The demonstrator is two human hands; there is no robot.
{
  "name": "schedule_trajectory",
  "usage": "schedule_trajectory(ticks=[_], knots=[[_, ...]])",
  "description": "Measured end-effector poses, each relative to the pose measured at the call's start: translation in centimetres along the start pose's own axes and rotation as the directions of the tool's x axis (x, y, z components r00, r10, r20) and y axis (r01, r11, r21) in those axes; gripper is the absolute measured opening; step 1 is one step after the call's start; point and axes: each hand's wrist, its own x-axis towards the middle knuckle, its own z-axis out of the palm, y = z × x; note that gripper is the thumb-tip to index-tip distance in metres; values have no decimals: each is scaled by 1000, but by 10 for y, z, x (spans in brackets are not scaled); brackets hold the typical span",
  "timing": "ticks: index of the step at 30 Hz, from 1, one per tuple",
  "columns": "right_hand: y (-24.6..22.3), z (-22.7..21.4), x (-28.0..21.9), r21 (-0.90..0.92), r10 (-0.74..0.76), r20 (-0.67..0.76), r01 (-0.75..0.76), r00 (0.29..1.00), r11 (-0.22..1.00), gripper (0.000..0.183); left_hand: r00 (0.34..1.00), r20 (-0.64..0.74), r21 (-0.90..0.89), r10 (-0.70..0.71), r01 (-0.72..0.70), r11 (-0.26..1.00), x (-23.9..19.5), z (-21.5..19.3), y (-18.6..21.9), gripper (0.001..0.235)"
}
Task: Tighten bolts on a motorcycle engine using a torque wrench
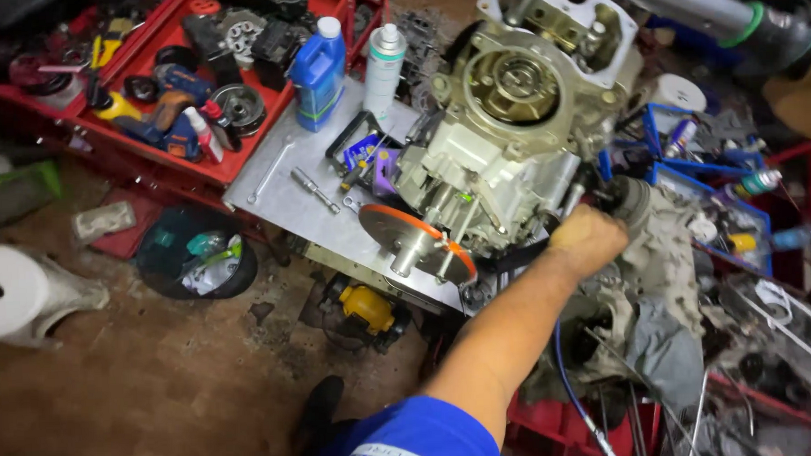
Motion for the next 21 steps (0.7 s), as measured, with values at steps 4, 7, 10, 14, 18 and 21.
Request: schedule_trajectory(ticks=[4, 7, 10, 14, 18, 21], knots=[[-44, -47, -11, -22, 105, 39, -104, 994, 994, 58, 999, -30, 23, 18, -18, 1000, -1, -2, 0, 11], [-110, -95, -26, -237, 57, -4, -56, 998, 970, 43, 999, -26, -48, 48, -49, 998, 8, -10, -7, 13], [-162, -125, -77, -302, 166, 17, -153, 986, 941, 44, 998, 2, -60, 66, -66, 996, 4, -9, -2, 15], [-287, -180, -122, -561, 440, 79, -325, 895, 762, 53, 1000, -16, -31, 20, -21, 999, 4, -3, 5, 12], [-361, -206, -151, -721, 477, 120, -254, 871, 645, 52, 996, 63, -74, 59, -54, 996, 9, 3, 6, 14], [-412, -223, -154, -839, 429, 142, -122, 892, 530, 65, 991, 122, -40, 59, -55, 998, 6, -2, 7, 17]])
